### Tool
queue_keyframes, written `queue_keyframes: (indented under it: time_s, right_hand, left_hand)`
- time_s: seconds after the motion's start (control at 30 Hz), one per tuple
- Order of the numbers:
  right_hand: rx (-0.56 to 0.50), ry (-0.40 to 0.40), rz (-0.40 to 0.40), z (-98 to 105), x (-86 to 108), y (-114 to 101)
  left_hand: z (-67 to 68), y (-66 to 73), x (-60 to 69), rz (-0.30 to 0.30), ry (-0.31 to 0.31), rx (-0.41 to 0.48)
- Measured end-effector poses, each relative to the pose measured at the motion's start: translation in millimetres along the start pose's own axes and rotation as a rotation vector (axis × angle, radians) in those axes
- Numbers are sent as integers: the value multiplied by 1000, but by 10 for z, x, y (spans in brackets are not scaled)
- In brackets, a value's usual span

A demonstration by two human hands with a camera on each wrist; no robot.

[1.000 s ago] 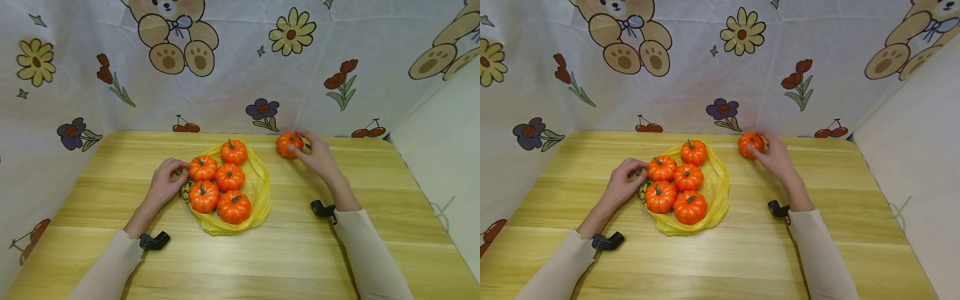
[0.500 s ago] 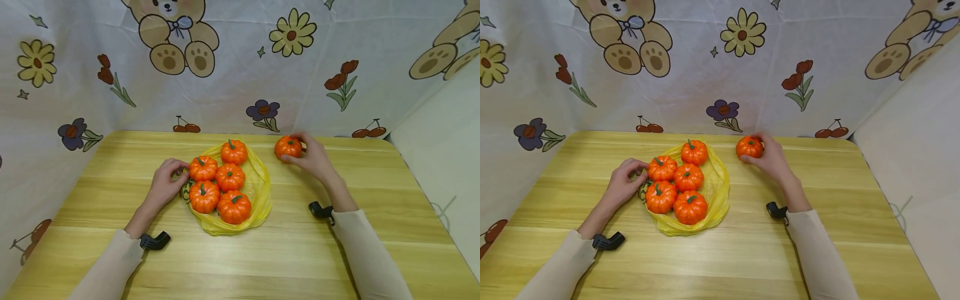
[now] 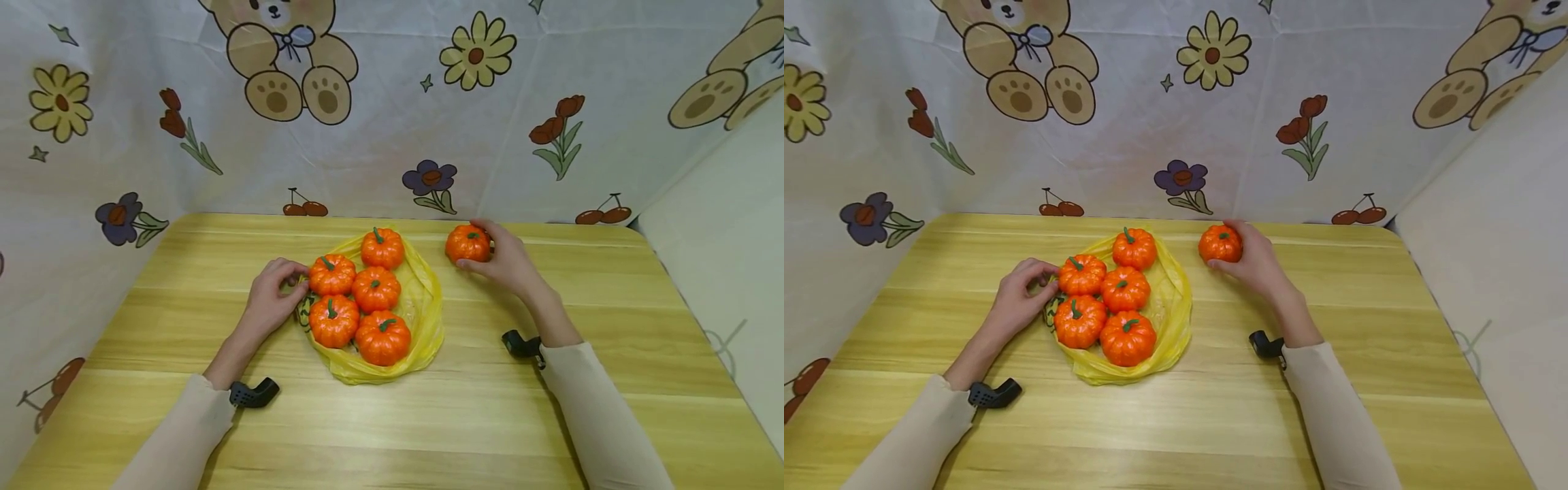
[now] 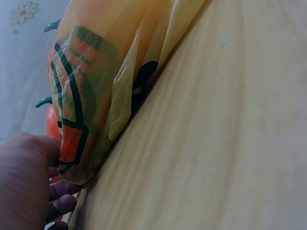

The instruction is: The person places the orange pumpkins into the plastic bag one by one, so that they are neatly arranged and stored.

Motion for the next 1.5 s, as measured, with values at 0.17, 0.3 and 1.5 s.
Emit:
queue_keyframes:
  time_s: [0.17, 0.3, 1.5]
  right_hand:
    - [8, -17, -21, -18, -6, 20]
    - [24, -23, -47, -25, 0, 43]
    - [-166, -49, -63, -71, 226, -235]
  left_hand:
    - [-2, -7, 3, 1, 3, 1]
    - [-9, -5, 1, 0, 0, 6]
    - [-20, 1, -5, 7, -8, 0]
Point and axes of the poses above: each hand's wrist, its own x-axis away from the middle knuckle, its own z-axis out of the back of the hand, y = z × x, the point moved 8 cm from there along -x, towards the middle knuckle, and after that the axes turned 5 degrees about -x, right-handed, at the moved point
